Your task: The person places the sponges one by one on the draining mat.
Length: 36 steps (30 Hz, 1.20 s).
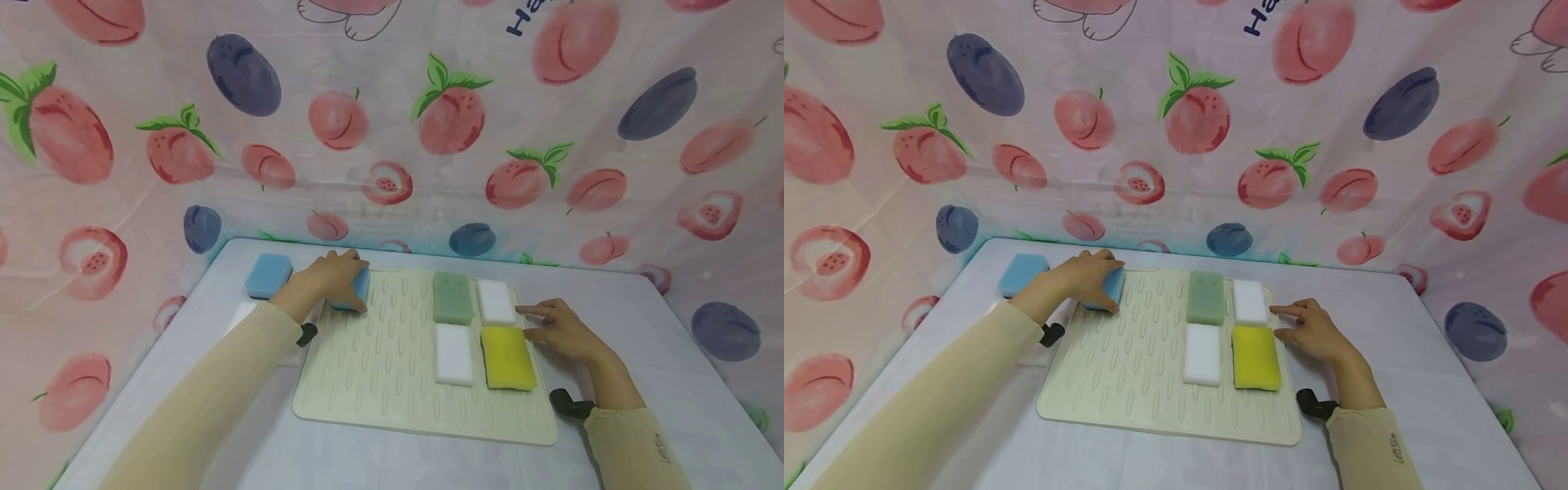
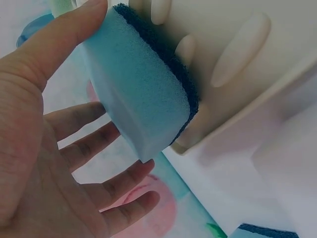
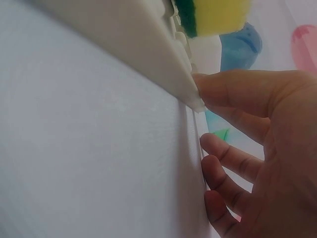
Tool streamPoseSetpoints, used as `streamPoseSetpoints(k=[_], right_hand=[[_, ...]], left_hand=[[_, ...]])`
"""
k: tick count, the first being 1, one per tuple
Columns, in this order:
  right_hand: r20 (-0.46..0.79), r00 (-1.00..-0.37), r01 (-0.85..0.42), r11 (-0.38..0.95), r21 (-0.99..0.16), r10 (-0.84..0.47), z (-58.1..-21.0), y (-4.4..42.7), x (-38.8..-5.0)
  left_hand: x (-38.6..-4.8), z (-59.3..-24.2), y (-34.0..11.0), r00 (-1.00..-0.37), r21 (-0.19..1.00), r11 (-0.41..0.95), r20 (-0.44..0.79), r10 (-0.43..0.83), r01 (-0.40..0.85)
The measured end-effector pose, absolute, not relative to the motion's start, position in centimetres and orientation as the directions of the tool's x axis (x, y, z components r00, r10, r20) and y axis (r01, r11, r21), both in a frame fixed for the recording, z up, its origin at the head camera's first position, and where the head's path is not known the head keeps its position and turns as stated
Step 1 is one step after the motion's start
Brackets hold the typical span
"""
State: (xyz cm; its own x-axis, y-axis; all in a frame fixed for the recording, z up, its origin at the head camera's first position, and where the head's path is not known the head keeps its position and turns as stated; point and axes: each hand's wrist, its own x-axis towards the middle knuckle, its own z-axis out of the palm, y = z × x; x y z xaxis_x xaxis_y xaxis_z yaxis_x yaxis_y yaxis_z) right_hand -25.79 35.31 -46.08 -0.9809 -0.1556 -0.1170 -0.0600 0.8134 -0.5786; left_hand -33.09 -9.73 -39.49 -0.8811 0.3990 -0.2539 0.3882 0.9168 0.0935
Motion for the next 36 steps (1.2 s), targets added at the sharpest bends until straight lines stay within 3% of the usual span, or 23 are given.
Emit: streamPoseSetpoints(k=[36], right_hand=[[-0.141, -0.980, -0.032, 0.813, -0.582, -0.140, -45.9, 35.3, -25.9]], left_hand=[[-31.7, -38.5, -12.3, -0.891, 0.089, 0.917, -0.217, 0.398, 0.388]])
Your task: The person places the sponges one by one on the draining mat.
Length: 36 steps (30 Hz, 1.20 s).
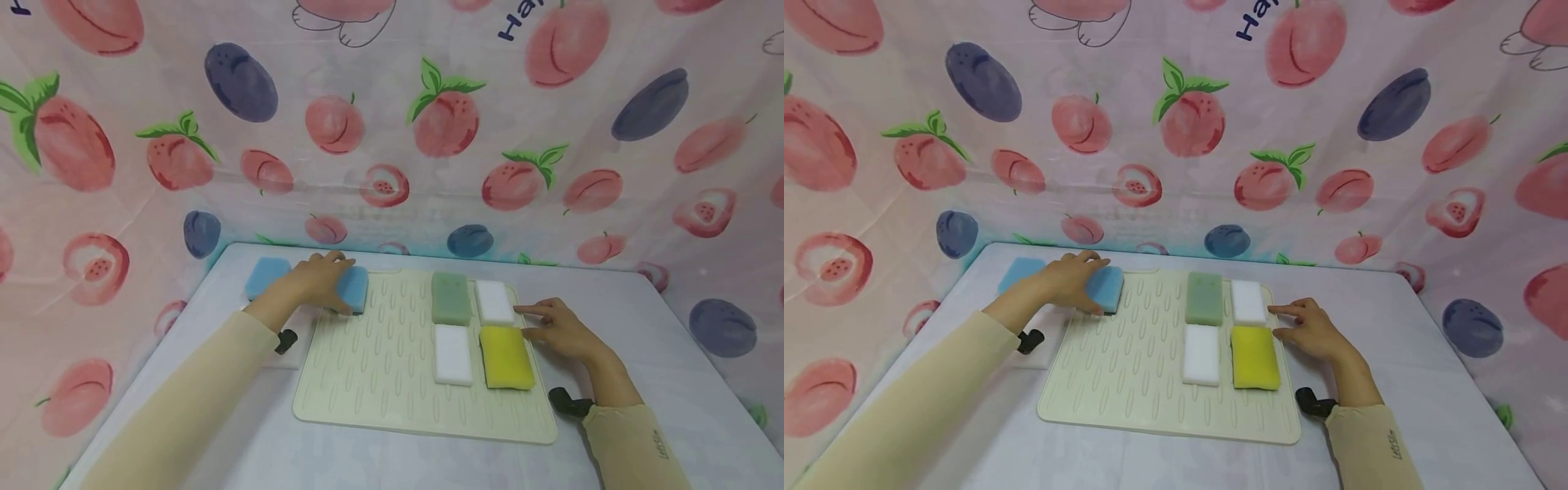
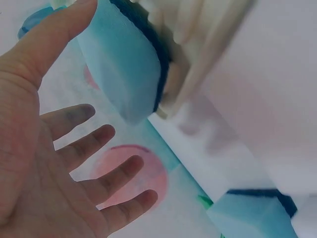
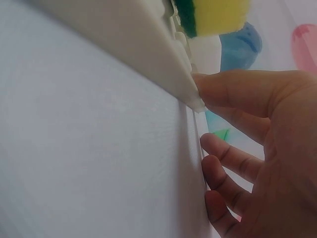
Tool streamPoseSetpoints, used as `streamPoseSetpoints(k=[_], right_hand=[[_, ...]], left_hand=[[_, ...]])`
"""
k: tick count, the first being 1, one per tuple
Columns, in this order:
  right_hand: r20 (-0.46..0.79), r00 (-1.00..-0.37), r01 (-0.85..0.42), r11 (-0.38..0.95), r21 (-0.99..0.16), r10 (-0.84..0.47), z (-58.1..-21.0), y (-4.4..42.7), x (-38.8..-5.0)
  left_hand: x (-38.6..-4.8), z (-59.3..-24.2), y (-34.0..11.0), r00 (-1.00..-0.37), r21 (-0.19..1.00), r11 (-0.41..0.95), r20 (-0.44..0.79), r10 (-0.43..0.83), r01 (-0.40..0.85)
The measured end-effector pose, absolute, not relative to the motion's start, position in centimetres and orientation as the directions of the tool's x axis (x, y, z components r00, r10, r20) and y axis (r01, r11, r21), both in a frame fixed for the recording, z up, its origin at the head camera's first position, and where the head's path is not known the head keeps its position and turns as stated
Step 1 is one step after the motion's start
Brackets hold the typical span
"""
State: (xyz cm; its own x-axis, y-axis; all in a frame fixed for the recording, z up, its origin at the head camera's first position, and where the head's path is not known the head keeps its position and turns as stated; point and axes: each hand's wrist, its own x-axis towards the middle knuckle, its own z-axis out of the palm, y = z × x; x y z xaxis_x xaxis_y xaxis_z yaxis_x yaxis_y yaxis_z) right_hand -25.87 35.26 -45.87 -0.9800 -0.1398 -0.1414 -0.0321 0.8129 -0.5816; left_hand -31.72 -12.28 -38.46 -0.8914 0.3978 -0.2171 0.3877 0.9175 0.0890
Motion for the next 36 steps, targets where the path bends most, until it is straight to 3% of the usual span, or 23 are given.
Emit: streamPoseSetpoints(k=[13, 36], right_hand=[[-0.129, -0.980, -0.051, 0.817, -0.574, -0.152, -45.7, 35.5, -25.9], [-0.119, -0.979, -0.065, 0.810, -0.583, -0.164, -45.4, 35.2, -25.7]], left_hand=[[-32.1, -38.4, -15.6, -0.900, 0.116, 0.917, -0.180, 0.397, 0.381], [-32.1, -38.3, -20.6, -0.933, 0.053, 0.955, -0.205, 0.295, 0.290]])
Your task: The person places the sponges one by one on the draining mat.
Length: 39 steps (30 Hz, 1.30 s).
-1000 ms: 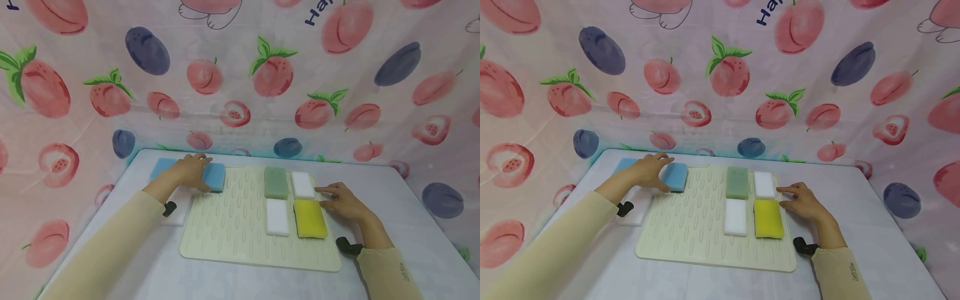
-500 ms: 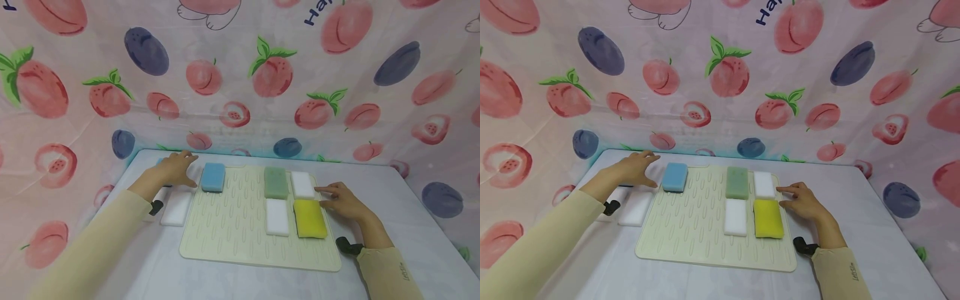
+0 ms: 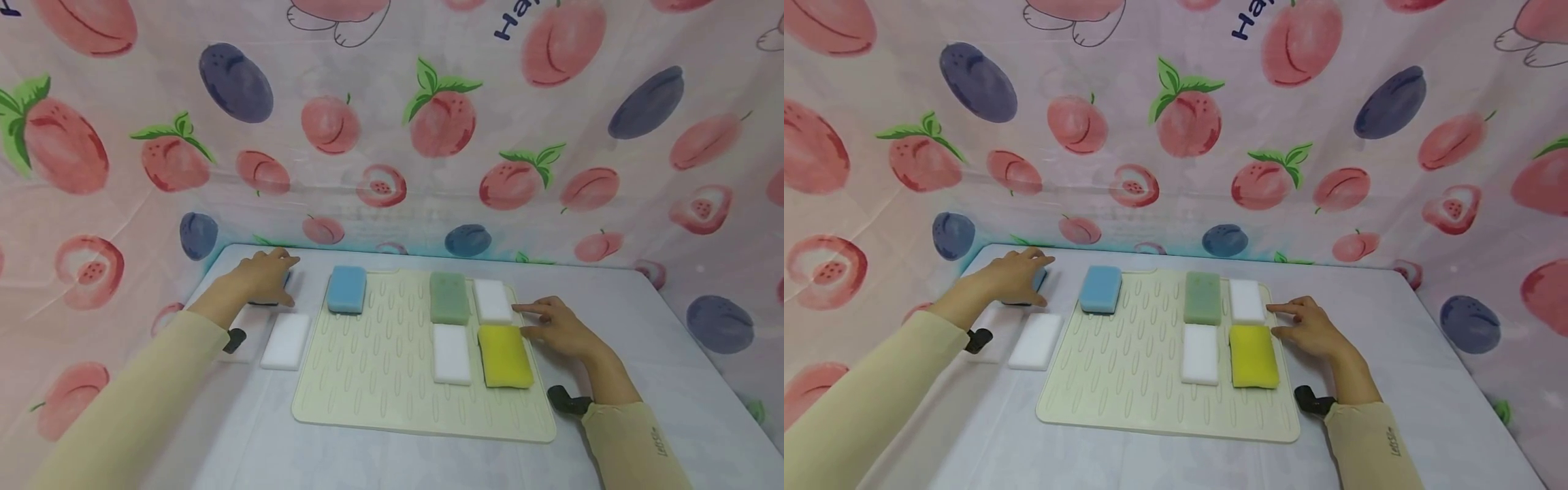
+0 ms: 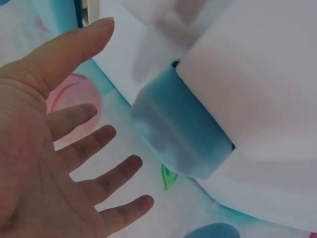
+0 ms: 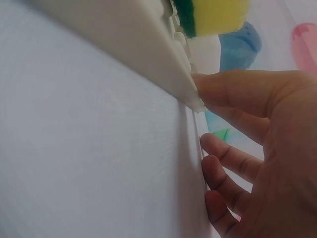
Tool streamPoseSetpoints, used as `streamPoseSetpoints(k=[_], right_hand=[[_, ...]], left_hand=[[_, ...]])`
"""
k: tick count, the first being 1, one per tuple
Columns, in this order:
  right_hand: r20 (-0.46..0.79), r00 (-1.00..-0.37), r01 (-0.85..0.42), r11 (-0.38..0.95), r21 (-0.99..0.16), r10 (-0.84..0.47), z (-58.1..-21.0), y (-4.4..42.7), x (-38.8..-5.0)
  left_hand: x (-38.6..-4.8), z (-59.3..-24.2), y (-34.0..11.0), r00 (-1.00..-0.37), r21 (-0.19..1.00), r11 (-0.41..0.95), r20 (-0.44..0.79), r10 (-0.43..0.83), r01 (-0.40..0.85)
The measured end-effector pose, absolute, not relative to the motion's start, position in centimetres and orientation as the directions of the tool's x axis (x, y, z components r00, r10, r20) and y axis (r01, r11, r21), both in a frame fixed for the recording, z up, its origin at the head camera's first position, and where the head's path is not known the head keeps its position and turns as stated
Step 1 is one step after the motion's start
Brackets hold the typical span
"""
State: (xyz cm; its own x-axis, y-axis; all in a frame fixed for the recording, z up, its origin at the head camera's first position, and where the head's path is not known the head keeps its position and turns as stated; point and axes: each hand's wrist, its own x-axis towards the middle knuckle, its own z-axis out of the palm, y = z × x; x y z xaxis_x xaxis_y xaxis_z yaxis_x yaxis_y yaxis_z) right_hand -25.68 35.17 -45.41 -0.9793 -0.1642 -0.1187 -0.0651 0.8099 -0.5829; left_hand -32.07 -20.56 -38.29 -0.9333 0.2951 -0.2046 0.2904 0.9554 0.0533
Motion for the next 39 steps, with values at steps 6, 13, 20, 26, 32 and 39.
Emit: streamPoseSetpoints(k=[6, 13, 20, 26, 32, 39], right_hand=[[-0.124, -0.980, -0.056, 0.811, -0.582, -0.157, -45.4, 35.2, -25.6], [-0.120, -0.980, -0.057, 0.806, -0.589, -0.157, -45.6, 35.3, -25.6], [-0.113, -0.981, -0.065, 0.813, -0.579, -0.159, -45.8, 35.4, -25.8], [-0.112, -0.982, -0.062, 0.811, -0.582, -0.155, -45.8, 35.4, -25.9], [-0.131, -0.981, -0.040, 0.811, -0.584, -0.143, -45.8, 35.4, -26.0], [-0.150, -0.980, -0.019, 0.815, -0.579, -0.129, -45.7, 35.4, -26.0]], left_hand=[[-32.4, -38.5, -21.6, -0.937, 0.042, 0.963, -0.222, 0.270, 0.267], [-32.8, -38.4, -22.5, -0.929, 0.050, 0.964, -0.258, 0.267, 0.263], [-33.3, -38.4, -23.0, -0.916, 0.078, 0.963, -0.299, 0.269, 0.257], [-33.7, -38.7, -23.8, -0.904, 0.137, 0.953, -0.303, 0.301, 0.271], [-33.9, -39.0, -24.2, -0.900, 0.178, 0.946, -0.305, 0.313, 0.269], [-34.0, -39.1, -24.4, -0.898, 0.184, 0.948, -0.313, 0.309, 0.261]])
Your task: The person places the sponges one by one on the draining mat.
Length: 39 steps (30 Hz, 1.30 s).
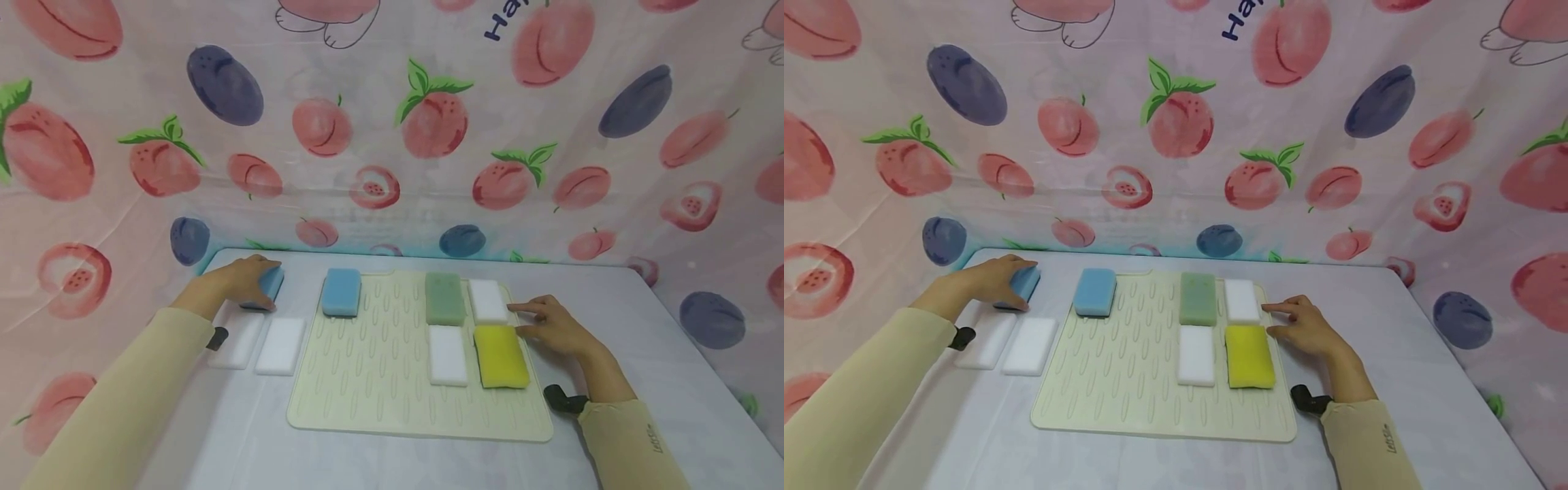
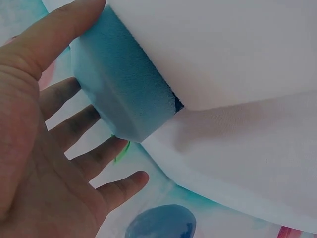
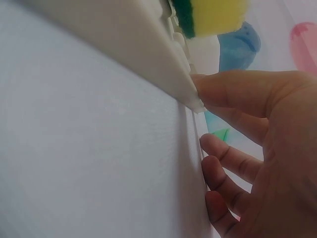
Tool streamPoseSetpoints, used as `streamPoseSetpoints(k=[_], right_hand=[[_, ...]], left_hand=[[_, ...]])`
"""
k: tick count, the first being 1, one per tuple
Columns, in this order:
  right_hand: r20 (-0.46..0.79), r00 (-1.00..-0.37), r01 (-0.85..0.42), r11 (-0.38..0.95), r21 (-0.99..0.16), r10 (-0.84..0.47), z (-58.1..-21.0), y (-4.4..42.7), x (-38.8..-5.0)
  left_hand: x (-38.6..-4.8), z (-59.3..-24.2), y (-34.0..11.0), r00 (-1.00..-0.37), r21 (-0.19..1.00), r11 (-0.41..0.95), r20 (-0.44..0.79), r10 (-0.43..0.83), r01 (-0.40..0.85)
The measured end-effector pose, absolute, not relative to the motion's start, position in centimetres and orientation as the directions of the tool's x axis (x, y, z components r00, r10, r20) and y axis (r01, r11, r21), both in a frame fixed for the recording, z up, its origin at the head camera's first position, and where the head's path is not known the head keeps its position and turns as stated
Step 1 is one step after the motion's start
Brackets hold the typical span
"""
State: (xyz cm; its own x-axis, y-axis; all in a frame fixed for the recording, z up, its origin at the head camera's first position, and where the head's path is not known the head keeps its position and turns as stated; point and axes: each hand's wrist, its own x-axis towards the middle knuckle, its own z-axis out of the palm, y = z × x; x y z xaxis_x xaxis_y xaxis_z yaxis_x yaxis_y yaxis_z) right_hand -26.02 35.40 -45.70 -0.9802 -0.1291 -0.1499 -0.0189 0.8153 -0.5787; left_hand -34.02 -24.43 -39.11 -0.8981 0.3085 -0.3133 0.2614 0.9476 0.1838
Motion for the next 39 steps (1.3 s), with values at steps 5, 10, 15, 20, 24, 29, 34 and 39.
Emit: streamPoseSetpoints(k=[5, 10, 15, 20, 24, 29, 34, 39], right_hand=[[-0.142, -0.981, -0.027, 0.814, -0.580, -0.134, -45.7, 35.3, -26.0], [-0.126, -0.981, -0.048, 0.809, -0.586, -0.149, -45.8, 35.3, -26.1], [-0.133, -0.981, -0.038, 0.810, -0.585, -0.142, -46.0, 35.3, -26.3], [-0.143, -0.980, -0.028, 0.811, -0.584, -0.137, -46.0, 35.2, -26.3], [-0.153, -0.980, -0.018, 0.814, -0.581, -0.131, -46.0, 35.2, -26.3], [-0.155, -0.979, -0.016, 0.815, -0.579, -0.130, -46.0, 35.3, -26.3], [-0.146, -0.980, -0.025, 0.810, -0.586, -0.136, -45.9, 35.4, -26.3], [-0.135, -0.981, -0.034, 0.809, -0.587, -0.140, -45.9, 35.5, -26.2]], left_hand=[[-34.0, -39.2, -24.5, -0.900, 0.198, 0.947, -0.312, 0.306, 0.253], [-34.0, -39.4, -24.7, -0.901, 0.204, 0.946, -0.307, 0.306, 0.251], [-34.1, -39.5, -24.9, -0.901, 0.200, 0.946, -0.305, 0.308, 0.255], [-33.9, -39.4, -24.9, -0.903, 0.191, 0.946, -0.298, 0.311, 0.263], [-33.8, -39.1, -24.8, -0.908, 0.188, 0.947, -0.286, 0.307, 0.261], [-33.8, -38.6, -24.6, -0.914, 0.182, 0.947, -0.264, 0.308, 0.266], [-33.9, -38.4, -24.4, -0.917, 0.171, 0.944, -0.242, 0.317, 0.282], [-33.9, -38.0, -24.0, -0.917, 0.166, 0.942, -0.231, 0.325, 0.291]])
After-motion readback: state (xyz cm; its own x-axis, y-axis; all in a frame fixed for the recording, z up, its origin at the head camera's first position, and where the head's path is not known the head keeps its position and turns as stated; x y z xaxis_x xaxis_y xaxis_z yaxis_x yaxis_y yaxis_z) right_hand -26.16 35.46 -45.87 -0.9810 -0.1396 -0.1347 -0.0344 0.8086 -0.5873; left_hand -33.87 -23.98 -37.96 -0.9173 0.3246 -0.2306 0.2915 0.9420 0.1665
